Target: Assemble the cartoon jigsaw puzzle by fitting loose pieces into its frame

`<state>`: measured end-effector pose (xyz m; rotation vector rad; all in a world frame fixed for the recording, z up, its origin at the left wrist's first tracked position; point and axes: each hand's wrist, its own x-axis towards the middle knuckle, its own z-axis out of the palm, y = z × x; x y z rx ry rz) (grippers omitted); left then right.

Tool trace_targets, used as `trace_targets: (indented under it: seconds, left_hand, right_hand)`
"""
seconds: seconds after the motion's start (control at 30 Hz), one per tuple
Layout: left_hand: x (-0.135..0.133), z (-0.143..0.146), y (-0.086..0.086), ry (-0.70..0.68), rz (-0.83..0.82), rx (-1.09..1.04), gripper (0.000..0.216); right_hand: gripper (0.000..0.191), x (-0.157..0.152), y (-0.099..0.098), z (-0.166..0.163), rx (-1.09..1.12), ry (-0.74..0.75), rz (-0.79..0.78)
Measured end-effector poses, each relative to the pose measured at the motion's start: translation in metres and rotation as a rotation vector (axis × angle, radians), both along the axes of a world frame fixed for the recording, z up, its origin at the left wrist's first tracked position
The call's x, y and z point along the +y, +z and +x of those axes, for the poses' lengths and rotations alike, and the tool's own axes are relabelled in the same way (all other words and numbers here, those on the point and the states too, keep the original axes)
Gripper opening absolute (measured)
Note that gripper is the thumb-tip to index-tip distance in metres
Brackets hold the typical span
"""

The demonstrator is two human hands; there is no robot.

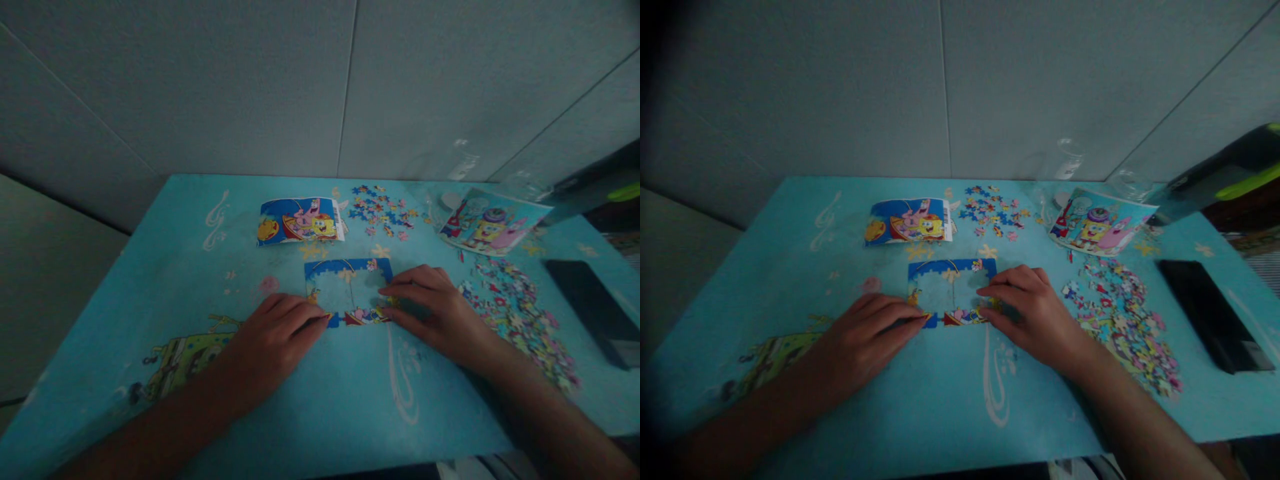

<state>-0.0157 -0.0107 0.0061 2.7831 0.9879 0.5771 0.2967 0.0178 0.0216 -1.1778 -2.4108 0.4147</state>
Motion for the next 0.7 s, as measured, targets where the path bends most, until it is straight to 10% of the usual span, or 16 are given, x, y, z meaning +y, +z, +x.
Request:
trace_targets:
  seconds: [0.7]
  left_hand:
    - [0.0007,-0.0008,-0.0003,-0.005,-0.018,-0.023,0.024]
  right_hand:
    - [0.021,0.0055,0.0027,0.0066,-0.007,-0.112,0.022]
